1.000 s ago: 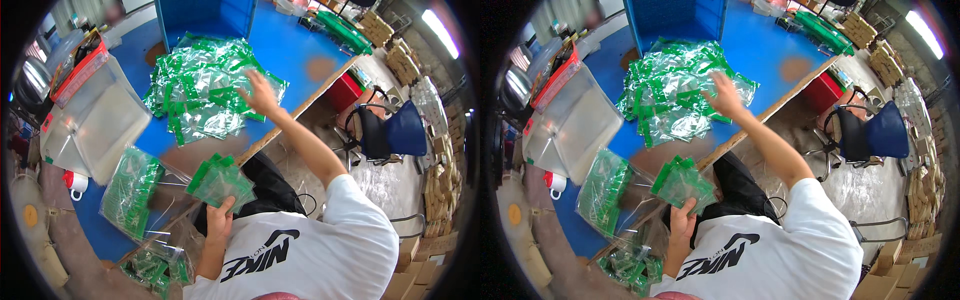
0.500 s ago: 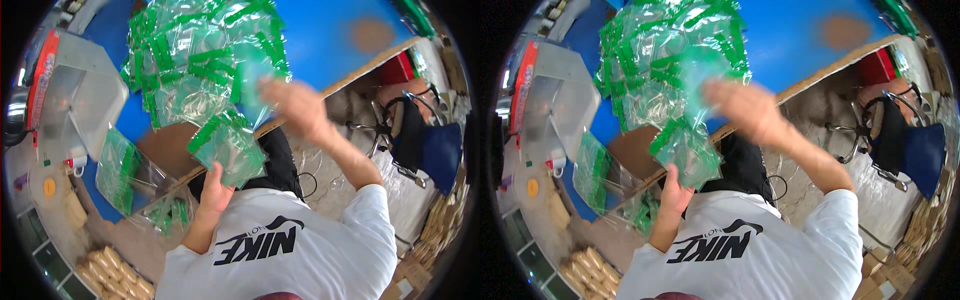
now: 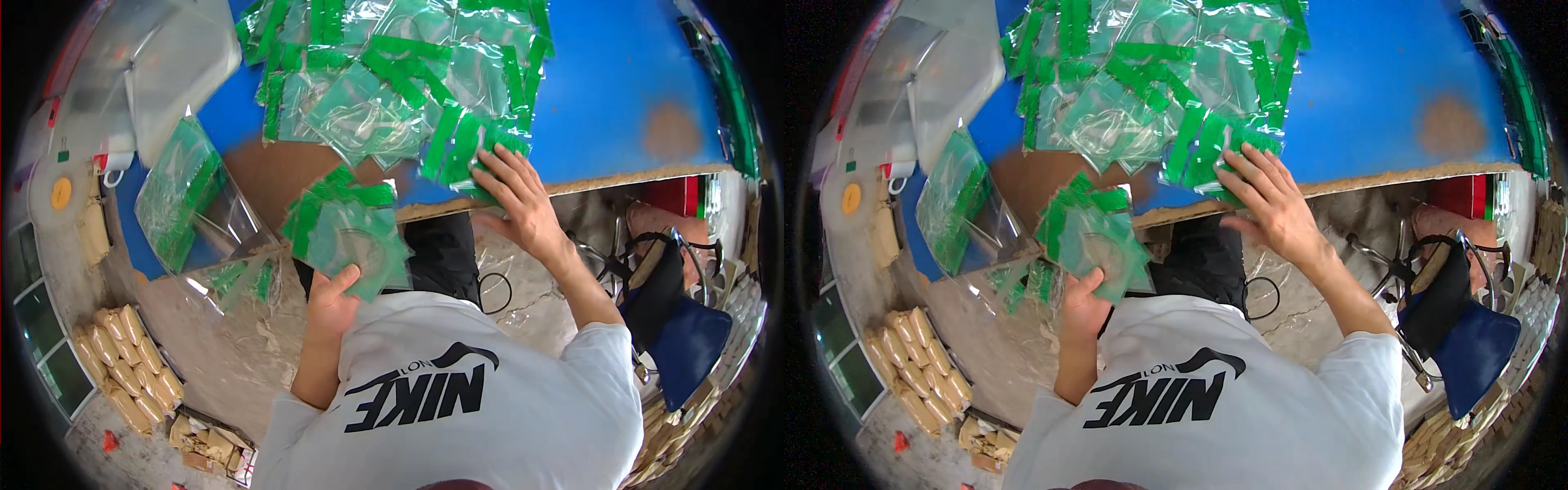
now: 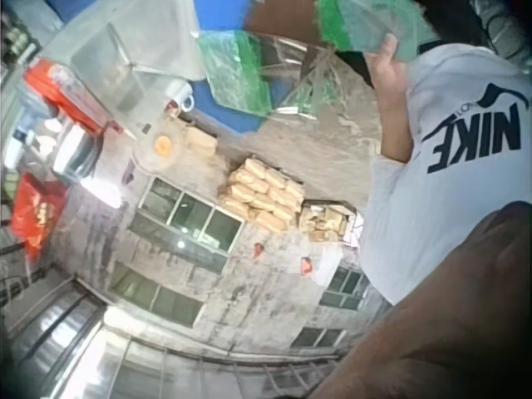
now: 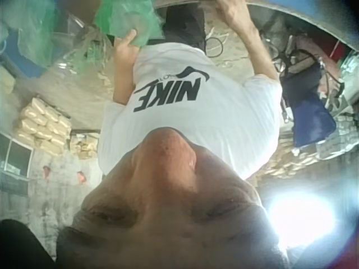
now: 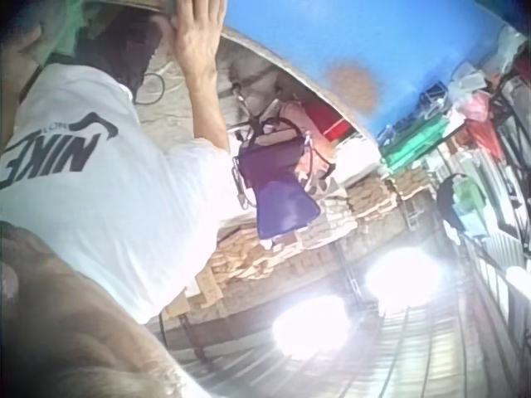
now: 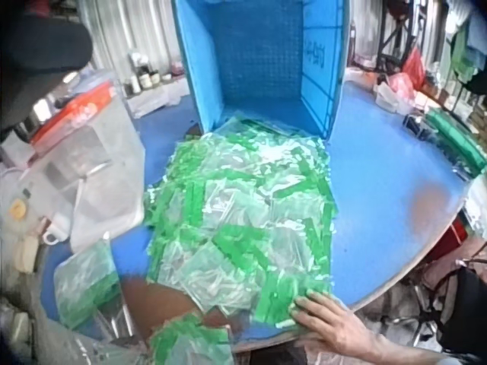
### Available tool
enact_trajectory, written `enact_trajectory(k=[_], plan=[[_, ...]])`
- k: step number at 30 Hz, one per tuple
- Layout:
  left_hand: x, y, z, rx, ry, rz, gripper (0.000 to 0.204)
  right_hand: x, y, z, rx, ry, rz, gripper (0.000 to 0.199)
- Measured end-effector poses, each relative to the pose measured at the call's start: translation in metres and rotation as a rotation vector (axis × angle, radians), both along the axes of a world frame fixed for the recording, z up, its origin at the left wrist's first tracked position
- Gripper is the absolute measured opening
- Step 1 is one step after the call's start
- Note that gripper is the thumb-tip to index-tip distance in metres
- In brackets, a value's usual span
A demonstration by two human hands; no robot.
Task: The recorder sorts green plastic packets from a blue crate and packs them into a large clear plastic bag.
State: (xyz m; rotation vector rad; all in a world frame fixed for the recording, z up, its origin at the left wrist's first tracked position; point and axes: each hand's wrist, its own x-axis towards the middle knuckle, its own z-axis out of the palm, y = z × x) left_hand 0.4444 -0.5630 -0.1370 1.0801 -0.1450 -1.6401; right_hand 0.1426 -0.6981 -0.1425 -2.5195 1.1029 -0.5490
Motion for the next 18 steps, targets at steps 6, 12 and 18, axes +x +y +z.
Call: enact_trajectory(k=[6, 12, 18], plan=[[0.01, 0.008, -0.022, -0.041, 0.226, -0.122, 0.067, 0.008, 0.029, 0.007, 0.0, -0.542, -0.434, 0.026], [0.018, -0.015, -0.005, -0.137, 0.2, -0.154, 0.058, 0.113, 0.077, 0.015, 1.03, -1.077, -0.477, 0.021], [0.051, -0.052, 0.033, -0.59, -0.55, -0.073, 0.058, 0.157, 0.029, 0.046, 0.463, -0.766, -0.092, 0.067]])
